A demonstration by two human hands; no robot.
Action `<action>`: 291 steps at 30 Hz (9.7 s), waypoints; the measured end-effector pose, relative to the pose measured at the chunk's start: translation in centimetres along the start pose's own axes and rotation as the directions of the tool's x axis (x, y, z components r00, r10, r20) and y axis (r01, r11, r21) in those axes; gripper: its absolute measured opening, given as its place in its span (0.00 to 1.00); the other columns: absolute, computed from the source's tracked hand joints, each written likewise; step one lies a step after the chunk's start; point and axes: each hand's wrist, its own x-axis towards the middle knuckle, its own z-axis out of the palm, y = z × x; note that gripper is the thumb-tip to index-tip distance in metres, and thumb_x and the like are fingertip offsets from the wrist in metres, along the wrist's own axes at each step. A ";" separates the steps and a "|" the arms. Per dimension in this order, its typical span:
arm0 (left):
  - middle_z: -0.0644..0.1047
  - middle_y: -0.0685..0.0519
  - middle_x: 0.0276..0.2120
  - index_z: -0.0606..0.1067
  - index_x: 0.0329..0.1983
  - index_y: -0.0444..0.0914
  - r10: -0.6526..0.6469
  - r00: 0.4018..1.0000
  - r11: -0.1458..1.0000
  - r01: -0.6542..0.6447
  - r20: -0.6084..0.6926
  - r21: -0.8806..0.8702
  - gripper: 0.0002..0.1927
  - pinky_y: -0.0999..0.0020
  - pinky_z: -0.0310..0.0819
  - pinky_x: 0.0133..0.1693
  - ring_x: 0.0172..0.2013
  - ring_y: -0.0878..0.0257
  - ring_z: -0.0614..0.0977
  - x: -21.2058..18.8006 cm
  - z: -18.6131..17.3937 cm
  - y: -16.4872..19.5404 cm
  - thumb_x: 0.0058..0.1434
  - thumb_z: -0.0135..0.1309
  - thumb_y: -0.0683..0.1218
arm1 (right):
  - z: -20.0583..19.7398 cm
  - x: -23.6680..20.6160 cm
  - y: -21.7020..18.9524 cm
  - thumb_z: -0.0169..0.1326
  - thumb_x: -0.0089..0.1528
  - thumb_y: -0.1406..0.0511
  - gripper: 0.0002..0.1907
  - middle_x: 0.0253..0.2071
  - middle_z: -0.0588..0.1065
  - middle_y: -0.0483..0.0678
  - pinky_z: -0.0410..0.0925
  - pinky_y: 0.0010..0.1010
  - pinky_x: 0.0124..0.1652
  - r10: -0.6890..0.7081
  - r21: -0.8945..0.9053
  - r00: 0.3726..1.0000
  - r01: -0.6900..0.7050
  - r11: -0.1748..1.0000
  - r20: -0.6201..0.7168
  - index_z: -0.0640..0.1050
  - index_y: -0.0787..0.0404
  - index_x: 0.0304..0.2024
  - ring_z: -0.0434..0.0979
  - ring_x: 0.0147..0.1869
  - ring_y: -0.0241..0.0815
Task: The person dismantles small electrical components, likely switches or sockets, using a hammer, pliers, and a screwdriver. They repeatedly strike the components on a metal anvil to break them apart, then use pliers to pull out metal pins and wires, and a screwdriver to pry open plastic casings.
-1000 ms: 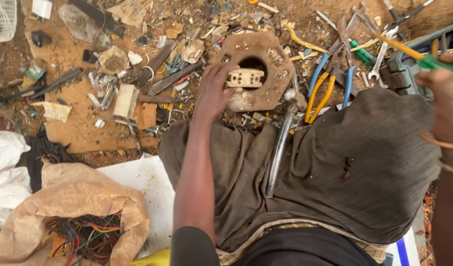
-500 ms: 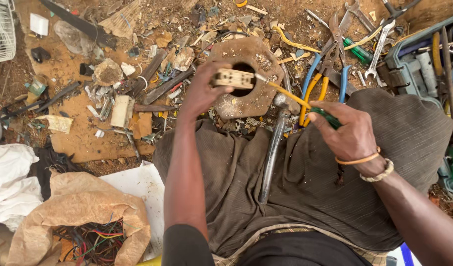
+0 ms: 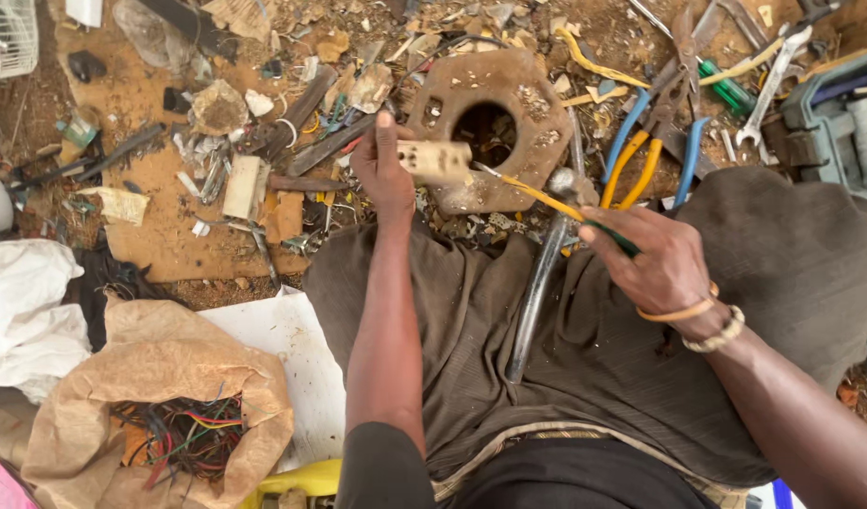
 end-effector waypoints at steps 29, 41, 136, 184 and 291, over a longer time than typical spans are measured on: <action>0.80 0.49 0.28 0.79 0.31 0.31 0.195 0.945 0.973 -0.153 0.263 -0.173 0.25 0.61 0.72 0.41 0.33 0.61 0.80 -0.1 0.6 3.9 0.73 0.49 0.56 | -0.6 -1.4 -5.6 0.63 0.65 0.63 0.13 0.43 0.82 0.55 0.75 0.32 0.41 -0.001 0.028 1.000 0.001 1.000 -0.019 0.83 0.63 0.49 0.85 0.44 0.47; 0.71 0.58 0.17 0.80 0.27 0.36 0.255 0.948 0.963 -0.266 0.192 0.037 0.26 0.67 0.54 0.27 0.20 0.70 0.65 -0.4 1.2 3.9 0.71 0.49 0.58 | -3.0 2.0 -7.3 0.60 0.66 0.58 0.13 0.37 0.83 0.56 0.64 0.35 0.14 0.035 -0.236 0.984 0.008 0.972 0.177 0.86 0.59 0.46 0.73 0.17 0.44; 0.78 0.51 0.55 0.78 0.56 0.44 0.079 0.837 0.731 -0.417 0.541 0.540 0.32 0.56 0.64 0.62 0.58 0.50 0.71 -3.2 -2.6 7.6 0.46 0.74 0.49 | 8.6 -1.2 -6.3 0.53 0.69 0.62 0.12 0.25 0.67 0.42 0.61 0.25 0.16 0.471 0.797 0.830 -0.489 0.354 0.300 0.71 0.60 0.52 0.65 0.18 0.32; 0.83 0.45 0.53 0.68 0.70 0.41 0.219 0.860 0.929 -0.329 0.461 0.172 0.31 0.58 0.82 0.56 0.53 0.53 0.87 -3.9 1.7 9.1 0.67 0.60 0.55 | 11.7 -0.9 3.9 0.44 0.73 0.51 0.18 0.19 0.60 0.37 0.55 0.21 0.16 0.222 0.819 0.792 -0.570 -0.067 0.569 0.74 0.56 0.44 0.56 0.16 0.28; 0.82 0.48 0.37 0.83 0.46 0.38 0.179 0.984 0.641 -0.113 -0.005 0.759 0.15 0.51 0.73 0.50 0.40 0.47 0.80 -19.4 -17.2 15.0 0.54 0.57 0.40 | 16.8 4.9 -1.9 0.54 0.62 0.64 0.13 0.50 0.78 0.52 0.74 0.44 0.50 -0.132 -0.452 0.799 0.459 0.765 0.587 0.79 0.59 0.48 0.80 0.53 0.56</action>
